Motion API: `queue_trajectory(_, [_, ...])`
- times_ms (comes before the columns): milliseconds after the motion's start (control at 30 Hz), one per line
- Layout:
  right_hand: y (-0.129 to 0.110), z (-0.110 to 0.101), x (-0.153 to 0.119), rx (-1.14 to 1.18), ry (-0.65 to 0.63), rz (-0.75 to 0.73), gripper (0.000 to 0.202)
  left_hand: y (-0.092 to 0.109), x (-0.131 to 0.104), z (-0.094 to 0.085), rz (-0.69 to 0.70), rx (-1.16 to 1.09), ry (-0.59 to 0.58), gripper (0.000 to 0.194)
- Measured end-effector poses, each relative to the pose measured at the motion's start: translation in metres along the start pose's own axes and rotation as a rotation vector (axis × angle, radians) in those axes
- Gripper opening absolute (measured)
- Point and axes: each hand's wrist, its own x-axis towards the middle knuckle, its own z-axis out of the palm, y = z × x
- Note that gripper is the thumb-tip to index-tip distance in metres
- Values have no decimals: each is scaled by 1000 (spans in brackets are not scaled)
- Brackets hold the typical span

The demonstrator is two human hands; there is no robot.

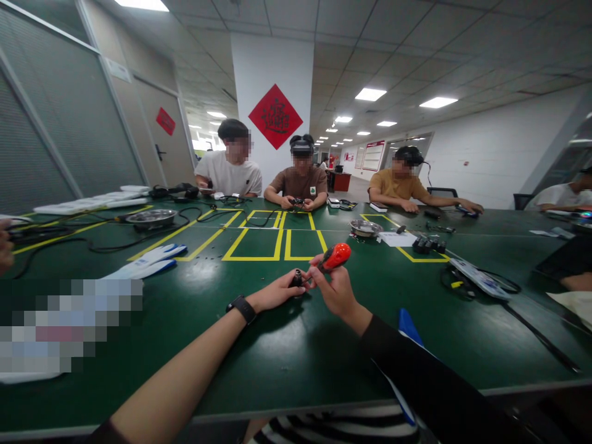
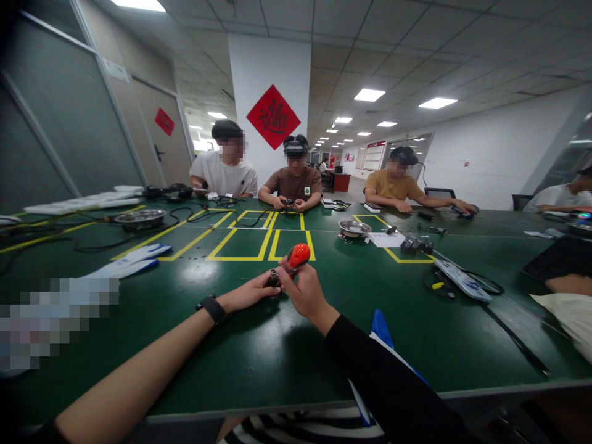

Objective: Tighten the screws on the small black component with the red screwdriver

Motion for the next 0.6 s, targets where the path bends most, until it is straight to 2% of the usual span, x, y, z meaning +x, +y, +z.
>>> queue_trajectory(300, [-6,-1,2,-26,-7,-18,15,-10,3,-1,32,-48,-17,31])
queue_trajectory(600, [-3,0,1,16,2,4,18,-7,3,-1,28,-40,-9,31])
